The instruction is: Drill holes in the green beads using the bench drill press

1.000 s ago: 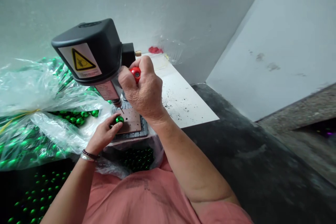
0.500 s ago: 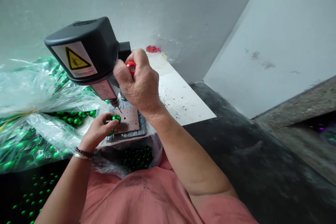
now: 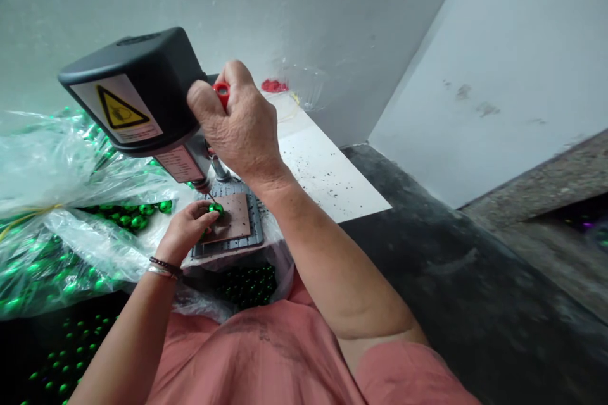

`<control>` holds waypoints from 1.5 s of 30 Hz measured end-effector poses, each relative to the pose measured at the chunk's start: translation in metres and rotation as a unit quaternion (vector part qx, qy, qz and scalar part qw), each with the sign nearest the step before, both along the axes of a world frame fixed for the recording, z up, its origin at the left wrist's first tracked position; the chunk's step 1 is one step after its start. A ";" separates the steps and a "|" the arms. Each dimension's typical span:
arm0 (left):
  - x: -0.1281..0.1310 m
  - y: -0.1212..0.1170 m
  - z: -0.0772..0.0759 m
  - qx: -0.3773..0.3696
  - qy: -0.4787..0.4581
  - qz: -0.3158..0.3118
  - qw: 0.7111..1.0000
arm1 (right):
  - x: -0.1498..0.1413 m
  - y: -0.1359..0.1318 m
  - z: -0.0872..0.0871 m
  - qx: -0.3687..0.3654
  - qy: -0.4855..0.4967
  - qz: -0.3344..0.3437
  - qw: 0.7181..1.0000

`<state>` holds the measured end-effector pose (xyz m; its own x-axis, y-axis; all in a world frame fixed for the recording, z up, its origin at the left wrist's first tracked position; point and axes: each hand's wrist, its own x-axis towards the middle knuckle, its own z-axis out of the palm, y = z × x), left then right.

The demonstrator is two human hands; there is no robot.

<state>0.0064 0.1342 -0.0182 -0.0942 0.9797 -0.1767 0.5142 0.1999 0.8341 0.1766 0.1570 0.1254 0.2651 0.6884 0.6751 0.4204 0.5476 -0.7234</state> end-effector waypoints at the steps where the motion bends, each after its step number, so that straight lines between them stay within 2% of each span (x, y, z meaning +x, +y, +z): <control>1: 0.001 0.000 0.000 0.008 0.028 -0.003 1.000 | 0.000 0.000 -0.001 -0.001 0.001 0.003 1.000; 5: 0.004 0.001 0.001 0.061 0.157 -0.025 0.985 | 0.001 -0.001 -0.002 -0.001 0.002 0.010 1.000; 10: 0.009 0.001 0.005 0.047 0.224 -0.058 0.972 | 0.000 -0.005 -0.005 0.003 -0.031 -0.016 0.999; 13: 0.009 0.001 0.005 0.045 0.232 -0.065 0.970 | 0.000 -0.015 -0.013 0.028 -0.054 -0.035 0.998; 20: 0.007 0.001 0.001 0.056 0.227 -0.068 0.970 | 0.003 -0.039 -0.044 0.074 -0.088 -0.064 0.991; 26: 0.010 -0.002 0.006 0.041 0.241 -0.063 0.968 | -0.001 -0.040 -0.063 0.125 -0.102 -0.093 0.982; 33: 0.012 -0.004 0.007 0.041 0.253 -0.061 0.965 | -0.007 -0.039 -0.082 0.130 -0.075 -0.120 0.981; 38: 0.012 -0.005 0.008 0.039 0.263 -0.061 0.962 | -0.010 -0.037 -0.093 0.134 -0.045 -0.108 0.984; 43: 0.013 -0.006 0.009 0.043 0.284 -0.062 0.956 | -0.010 -0.037 -0.112 0.123 -0.028 -0.066 0.990; 45: 0.014 -0.006 0.009 0.046 0.284 -0.063 0.956 | -0.011 -0.036 -0.114 0.130 -0.022 -0.054 0.990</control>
